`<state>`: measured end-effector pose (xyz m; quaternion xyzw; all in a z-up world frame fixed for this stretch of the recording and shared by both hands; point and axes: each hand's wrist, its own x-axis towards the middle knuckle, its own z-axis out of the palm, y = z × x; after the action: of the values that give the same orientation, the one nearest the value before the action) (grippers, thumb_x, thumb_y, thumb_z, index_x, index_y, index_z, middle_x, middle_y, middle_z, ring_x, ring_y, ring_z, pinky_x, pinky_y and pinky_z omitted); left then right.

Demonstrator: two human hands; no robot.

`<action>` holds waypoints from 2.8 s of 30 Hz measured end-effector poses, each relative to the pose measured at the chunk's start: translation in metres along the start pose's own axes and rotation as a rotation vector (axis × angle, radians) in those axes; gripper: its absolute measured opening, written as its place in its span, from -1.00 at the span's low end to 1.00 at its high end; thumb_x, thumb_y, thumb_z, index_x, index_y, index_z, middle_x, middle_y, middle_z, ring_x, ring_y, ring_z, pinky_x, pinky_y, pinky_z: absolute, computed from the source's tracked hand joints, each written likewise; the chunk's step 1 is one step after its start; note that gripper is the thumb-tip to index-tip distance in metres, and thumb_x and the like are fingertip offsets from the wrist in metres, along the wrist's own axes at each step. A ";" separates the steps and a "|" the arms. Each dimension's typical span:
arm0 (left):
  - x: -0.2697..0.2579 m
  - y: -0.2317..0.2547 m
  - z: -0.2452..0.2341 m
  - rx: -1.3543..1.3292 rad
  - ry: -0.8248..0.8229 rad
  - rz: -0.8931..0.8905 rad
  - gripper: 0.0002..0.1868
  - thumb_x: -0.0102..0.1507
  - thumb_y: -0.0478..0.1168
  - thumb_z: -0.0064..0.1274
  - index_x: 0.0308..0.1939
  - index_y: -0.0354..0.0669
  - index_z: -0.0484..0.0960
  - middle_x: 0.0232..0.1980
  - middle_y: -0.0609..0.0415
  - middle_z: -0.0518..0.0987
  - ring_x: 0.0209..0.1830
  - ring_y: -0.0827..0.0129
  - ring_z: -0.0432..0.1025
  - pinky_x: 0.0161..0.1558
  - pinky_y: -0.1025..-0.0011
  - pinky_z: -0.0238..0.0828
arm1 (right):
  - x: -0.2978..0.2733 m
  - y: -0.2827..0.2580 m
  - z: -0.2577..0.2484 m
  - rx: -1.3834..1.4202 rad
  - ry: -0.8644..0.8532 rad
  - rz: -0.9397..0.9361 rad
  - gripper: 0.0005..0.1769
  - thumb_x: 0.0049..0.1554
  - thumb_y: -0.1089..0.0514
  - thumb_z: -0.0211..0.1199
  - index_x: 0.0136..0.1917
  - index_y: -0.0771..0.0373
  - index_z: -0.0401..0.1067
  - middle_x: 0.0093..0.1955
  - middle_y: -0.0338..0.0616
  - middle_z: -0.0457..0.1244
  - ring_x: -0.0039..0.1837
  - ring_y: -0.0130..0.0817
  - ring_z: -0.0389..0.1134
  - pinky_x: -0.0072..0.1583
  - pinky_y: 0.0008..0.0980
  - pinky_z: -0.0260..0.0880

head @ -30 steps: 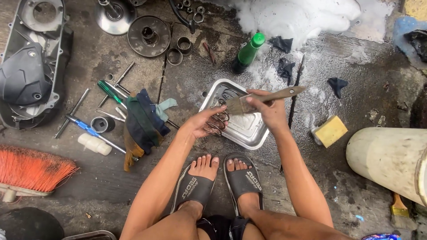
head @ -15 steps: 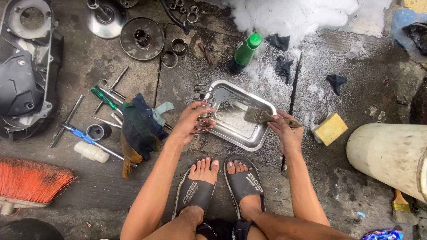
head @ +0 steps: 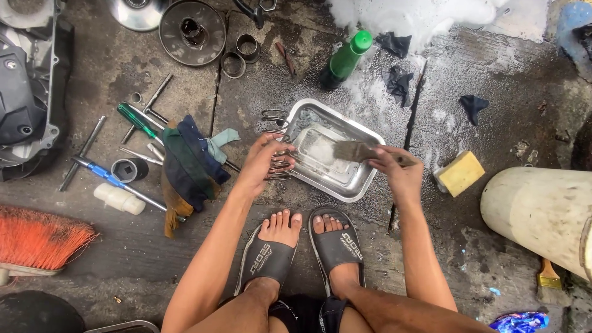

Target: Cleaning a metal tray and a motorcycle spring using a brush and cleaning solution in a wash area.

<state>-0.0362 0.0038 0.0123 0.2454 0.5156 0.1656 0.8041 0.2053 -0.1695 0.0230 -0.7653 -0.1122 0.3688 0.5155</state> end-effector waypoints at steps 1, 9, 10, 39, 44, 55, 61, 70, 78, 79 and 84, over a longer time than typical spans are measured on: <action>0.002 -0.001 -0.001 0.000 0.002 -0.003 -0.55 0.17 -0.26 0.13 0.12 -0.24 0.40 -0.08 -0.23 0.67 -0.35 0.20 0.64 -0.22 0.21 0.70 | 0.000 -0.003 -0.007 -0.001 -0.001 0.004 -0.79 0.22 0.35 0.27 0.11 0.53 0.48 0.05 0.57 0.30 0.03 0.21 0.46 0.12 -0.07 0.59; -0.001 -0.002 -0.008 -0.017 -0.090 0.112 -0.38 0.21 -0.30 0.06 0.36 -0.23 0.27 0.01 -0.25 0.54 -0.25 0.19 0.61 -0.14 0.24 0.72 | 0.007 0.007 -0.048 0.164 0.141 -0.043 -0.84 0.27 0.35 0.26 0.05 0.52 0.38 0.07 0.43 0.34 -0.03 0.09 0.50 0.09 -0.07 0.67; 0.002 -0.005 -0.009 -0.017 -0.089 0.111 -0.38 0.21 -0.30 0.06 0.36 -0.23 0.27 0.01 -0.25 0.54 -0.25 0.19 0.61 -0.14 0.24 0.72 | 0.007 0.009 -0.048 0.164 0.141 -0.042 -0.84 0.27 0.35 0.26 0.05 0.52 0.38 0.07 0.43 0.34 -0.03 0.09 0.50 0.09 -0.07 0.67; 0.018 -0.001 0.014 -0.055 0.040 0.048 -0.48 0.25 0.07 0.18 0.11 -0.18 0.46 -0.01 -0.19 0.63 -0.30 0.20 0.63 -0.26 0.23 0.73 | 0.045 -0.003 0.052 -0.604 -0.442 -0.460 -0.74 0.09 0.20 0.41 0.08 0.14 0.60 -0.11 0.10 0.44 0.03 0.17 0.46 0.05 -0.03 0.44; 0.017 -0.006 0.028 -0.125 -0.010 -0.085 -0.42 0.22 0.16 0.12 0.10 -0.22 0.53 -0.13 -0.07 0.60 -0.33 0.19 0.63 -0.23 0.27 0.73 | 0.010 -0.056 0.023 -0.466 -0.469 -0.317 -0.74 0.06 0.23 0.41 0.06 0.17 0.64 -0.16 0.11 0.44 -0.13 -0.09 0.42 -0.05 -0.30 0.38; 0.036 -0.031 0.034 -0.171 -0.214 -0.457 -0.44 0.11 0.15 0.33 -0.25 -0.30 0.52 -0.41 -0.02 0.47 -0.31 -0.10 0.60 -0.27 0.13 0.69 | 0.027 -0.038 0.017 -0.085 -0.342 -0.186 -0.65 0.11 0.23 0.49 0.12 0.45 0.53 -0.12 0.20 0.39 -0.11 -0.12 0.49 -0.05 -0.18 0.58; 0.065 -0.040 0.012 -0.030 -0.233 -0.416 -0.19 0.12 0.26 0.31 0.10 -0.35 0.44 -0.14 -0.17 0.56 -0.19 0.07 0.62 -0.17 0.32 0.68 | 0.000 -0.059 0.029 -0.086 -0.437 -0.125 -0.66 0.07 0.29 0.45 0.12 0.43 0.53 -0.08 0.30 0.40 -0.13 -0.01 0.48 0.02 -0.07 0.58; 0.067 -0.038 0.023 0.029 -0.298 -0.552 -0.35 0.14 0.19 -0.15 -0.01 -0.28 0.66 -0.12 -0.18 0.70 -0.31 0.08 0.64 -0.35 0.29 0.68 | 0.018 -0.039 0.026 -0.269 -0.210 -0.314 -0.71 0.17 0.25 0.47 0.12 0.41 0.55 -0.14 0.21 0.38 -0.10 -0.09 0.49 -0.06 -0.25 0.56; 0.036 0.011 0.032 0.344 -0.082 -0.162 -0.44 0.09 0.20 0.21 -0.02 -0.09 0.70 -0.29 -0.04 0.69 -0.45 0.24 0.65 -0.42 0.42 0.68 | 0.021 0.012 -0.005 0.051 -0.010 0.039 -0.62 0.26 0.28 0.26 0.26 0.59 0.35 0.19 0.55 0.22 0.13 0.17 0.44 0.13 -0.10 0.60; 0.042 0.007 0.027 0.347 -0.084 -0.164 -0.44 0.09 0.20 0.21 -0.02 -0.09 0.70 -0.29 -0.04 0.69 -0.45 0.24 0.65 -0.42 0.42 0.68 | 0.016 0.019 -0.008 0.052 -0.007 0.040 -0.62 0.26 0.28 0.26 0.26 0.59 0.35 0.19 0.55 0.22 0.13 0.17 0.44 0.13 -0.10 0.60; 0.051 -0.008 0.017 0.472 -0.103 0.193 -0.26 -0.04 -0.24 0.52 0.17 -0.27 0.51 -0.10 -0.16 0.61 -0.16 0.24 0.62 -0.17 0.45 0.71 | 0.028 0.069 -0.036 0.227 0.283 0.095 -0.60 0.17 0.13 0.36 0.19 0.40 0.42 -0.01 0.02 0.33 -0.12 -0.38 0.47 -0.14 -0.57 0.65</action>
<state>0.0005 0.0195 -0.0241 0.4824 0.4726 0.1039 0.7302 0.2350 -0.2096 -0.0428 -0.7509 0.0398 0.2918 0.5911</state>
